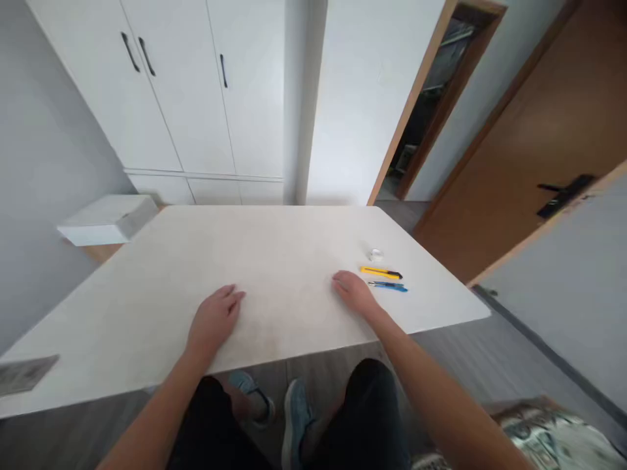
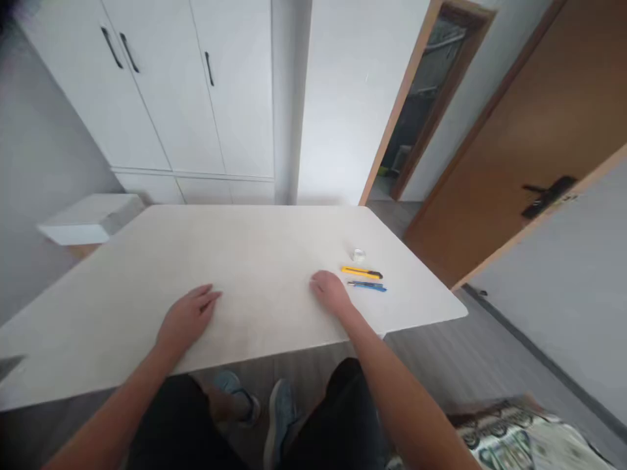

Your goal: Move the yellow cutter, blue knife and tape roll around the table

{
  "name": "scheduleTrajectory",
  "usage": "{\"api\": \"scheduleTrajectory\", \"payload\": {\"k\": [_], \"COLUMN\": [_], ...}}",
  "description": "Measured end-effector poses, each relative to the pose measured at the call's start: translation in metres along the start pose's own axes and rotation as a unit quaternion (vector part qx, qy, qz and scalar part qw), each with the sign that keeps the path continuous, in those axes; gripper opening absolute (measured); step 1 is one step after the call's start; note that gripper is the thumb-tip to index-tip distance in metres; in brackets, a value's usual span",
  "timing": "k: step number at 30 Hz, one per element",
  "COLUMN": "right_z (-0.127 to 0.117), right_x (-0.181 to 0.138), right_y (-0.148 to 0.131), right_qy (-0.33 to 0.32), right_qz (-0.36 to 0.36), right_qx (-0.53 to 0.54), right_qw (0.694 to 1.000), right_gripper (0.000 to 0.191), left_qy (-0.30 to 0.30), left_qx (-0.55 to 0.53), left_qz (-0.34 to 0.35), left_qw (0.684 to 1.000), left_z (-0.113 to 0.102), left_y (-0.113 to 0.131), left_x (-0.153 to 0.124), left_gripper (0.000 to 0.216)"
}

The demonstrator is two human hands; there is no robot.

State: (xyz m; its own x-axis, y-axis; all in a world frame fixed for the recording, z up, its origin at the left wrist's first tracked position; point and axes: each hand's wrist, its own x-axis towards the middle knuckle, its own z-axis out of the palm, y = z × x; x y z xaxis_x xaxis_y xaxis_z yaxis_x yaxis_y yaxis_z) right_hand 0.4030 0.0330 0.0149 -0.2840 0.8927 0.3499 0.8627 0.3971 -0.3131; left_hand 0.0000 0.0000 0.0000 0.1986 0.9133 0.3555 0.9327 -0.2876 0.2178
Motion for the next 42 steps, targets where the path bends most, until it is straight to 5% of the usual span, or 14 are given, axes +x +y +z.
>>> {"api": "scheduleTrajectory", "payload": {"k": [4,8,12,18,21,25,30,38,42], "right_z": [-0.052,-0.084,-0.093,-0.097,-0.095,-0.090,-0.087,-0.084,-0.086], "right_x": [-0.024,-0.041,-0.042,-0.017,-0.006,0.000,0.004,0.005,0.019], "right_y": [0.069,0.103,0.102,0.090,0.091,0.098,0.100,0.091,0.088], "right_qy": [0.000,-0.072,-0.128,-0.081,-0.109,-0.169,-0.209,-0.099,0.039], "right_qz": [0.092,0.145,0.169,0.208,0.242,0.212,0.188,0.344,0.426], "right_qx": [-0.069,-0.130,-0.152,-0.182,-0.189,-0.184,-0.180,-0.074,0.121], "right_qw": [0.993,0.978,0.965,0.958,0.945,0.945,0.943,0.931,0.896], "right_gripper": [0.027,0.030,0.026,0.024,0.026,0.037,0.026,0.021,0.013], "left_qy": [0.005,0.014,0.018,0.021,0.023,0.024,0.023,0.022,0.019], "left_qx": [0.000,0.001,0.004,0.009,0.012,0.011,0.007,0.000,-0.001], "left_qz": [0.002,0.009,0.012,0.016,0.016,0.016,0.012,0.008,0.005], "left_qw": [1.000,1.000,1.000,1.000,1.000,1.000,1.000,1.000,1.000], "left_z": [0.002,0.003,0.005,0.009,0.010,0.010,0.010,0.008,0.007], "left_y": [0.001,0.000,-0.004,-0.007,-0.008,-0.008,-0.008,-0.005,-0.004], "left_x": [0.004,0.004,0.003,0.003,0.003,0.003,0.003,0.003,0.004], "left_gripper": [0.046,0.047,0.046,0.046,0.046,0.046,0.046,0.046,0.047]}}
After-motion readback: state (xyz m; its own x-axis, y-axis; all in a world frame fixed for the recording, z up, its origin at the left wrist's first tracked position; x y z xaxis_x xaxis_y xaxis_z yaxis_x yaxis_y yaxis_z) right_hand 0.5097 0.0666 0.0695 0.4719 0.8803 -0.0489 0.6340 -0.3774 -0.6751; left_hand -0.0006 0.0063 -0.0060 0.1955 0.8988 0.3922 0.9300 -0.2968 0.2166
